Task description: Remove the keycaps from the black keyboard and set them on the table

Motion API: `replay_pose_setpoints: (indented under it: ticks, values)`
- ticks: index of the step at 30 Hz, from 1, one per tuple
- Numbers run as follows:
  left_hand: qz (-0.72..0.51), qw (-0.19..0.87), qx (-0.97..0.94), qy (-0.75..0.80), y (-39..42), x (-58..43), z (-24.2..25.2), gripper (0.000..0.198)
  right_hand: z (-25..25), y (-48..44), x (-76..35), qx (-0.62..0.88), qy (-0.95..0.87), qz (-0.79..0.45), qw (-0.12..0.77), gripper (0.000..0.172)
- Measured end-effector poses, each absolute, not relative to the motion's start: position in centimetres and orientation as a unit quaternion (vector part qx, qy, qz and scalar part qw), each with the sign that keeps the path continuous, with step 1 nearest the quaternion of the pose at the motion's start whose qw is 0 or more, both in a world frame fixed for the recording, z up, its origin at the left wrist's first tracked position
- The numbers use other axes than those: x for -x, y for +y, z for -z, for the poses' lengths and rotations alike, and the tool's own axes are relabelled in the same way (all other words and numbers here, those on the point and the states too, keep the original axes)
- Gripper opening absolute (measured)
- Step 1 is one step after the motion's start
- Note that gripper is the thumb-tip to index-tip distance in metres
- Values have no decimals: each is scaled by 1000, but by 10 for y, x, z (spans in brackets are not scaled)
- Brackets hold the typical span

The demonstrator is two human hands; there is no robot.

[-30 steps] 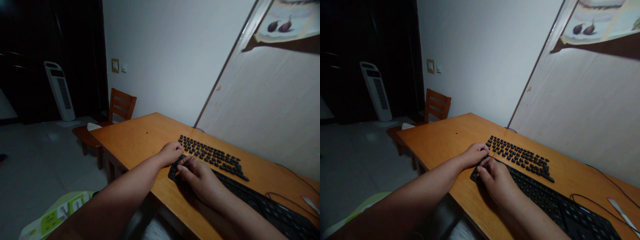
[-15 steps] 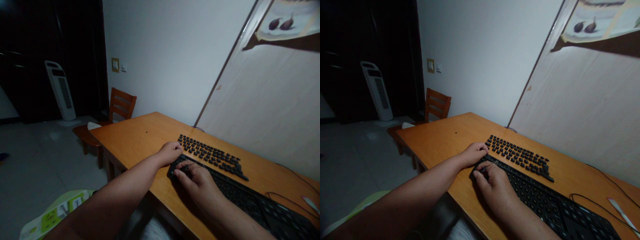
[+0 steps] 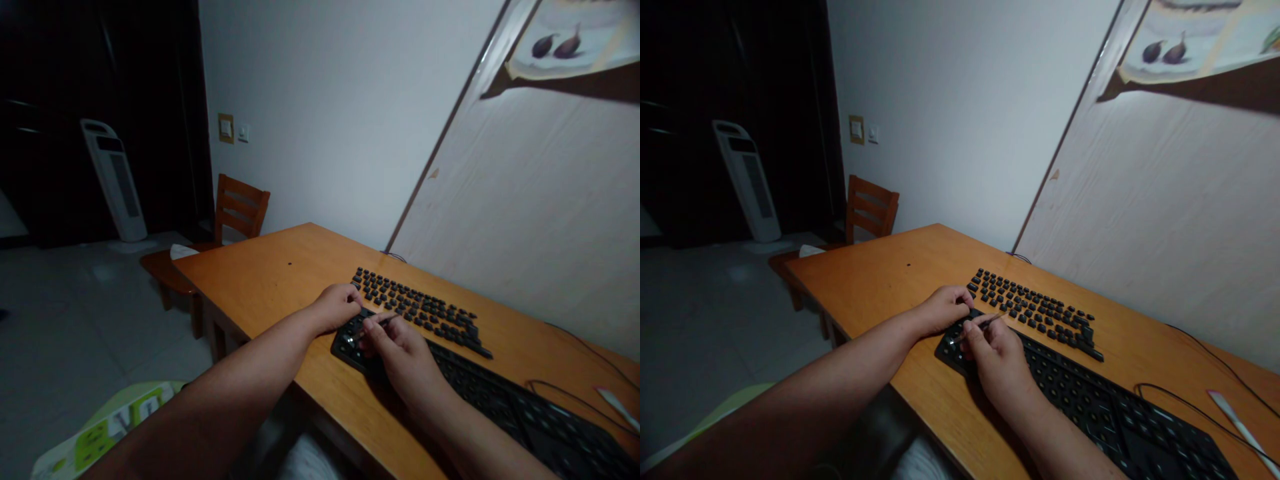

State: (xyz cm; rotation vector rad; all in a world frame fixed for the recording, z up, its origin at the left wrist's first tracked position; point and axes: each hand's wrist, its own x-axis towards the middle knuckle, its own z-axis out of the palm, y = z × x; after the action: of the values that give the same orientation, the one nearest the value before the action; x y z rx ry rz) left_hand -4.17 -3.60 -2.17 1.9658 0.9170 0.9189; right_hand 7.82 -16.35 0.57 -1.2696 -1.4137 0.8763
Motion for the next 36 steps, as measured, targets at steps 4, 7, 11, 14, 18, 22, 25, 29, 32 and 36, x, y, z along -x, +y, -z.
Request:
replay_pose_setpoints:
  ticks: [4,7,11,14,18,22,25,29,32,36]
  values:
    - [-360,384,-769,364,-37,42,20,20,-7,-160,-81,525,-539,-398,525,37]
    - [-391,390,-747,370,-39,43,15,19,-9,-157,-83,514,-523,-404,546,37]
    - [-440,467,-684,347,-41,43,6,16,-15,-154,-87,528,-527,-334,575,34]
    - [-415,561,-643,316,-45,44,0,17,-18,-151,-92,547,-544,-259,581,31]
    - [-380,591,-649,292,-50,45,-5,16,-15,-146,-99,560,-588,-149,564,28]
    - [-393,595,-646,273,-51,46,-4,16,-13,-144,-99,559,-629,-74,536,24]
    - [-395,599,-640,277,-51,46,-3,17,-13,-144,-96,546,-651,-64,524,19]
    - [-399,601,-623,302,-51,46,-4,15,-11,-144,-94,518,-677,-49,521,19]
    - [-408,596,-617,313,-52,46,-7,13,-10,-144,-93,512,-681,-18,524,15]
    - [-427,589,-608,318,-51,47,-8,12,-11,-144,-95,523,-684,6,509,18]
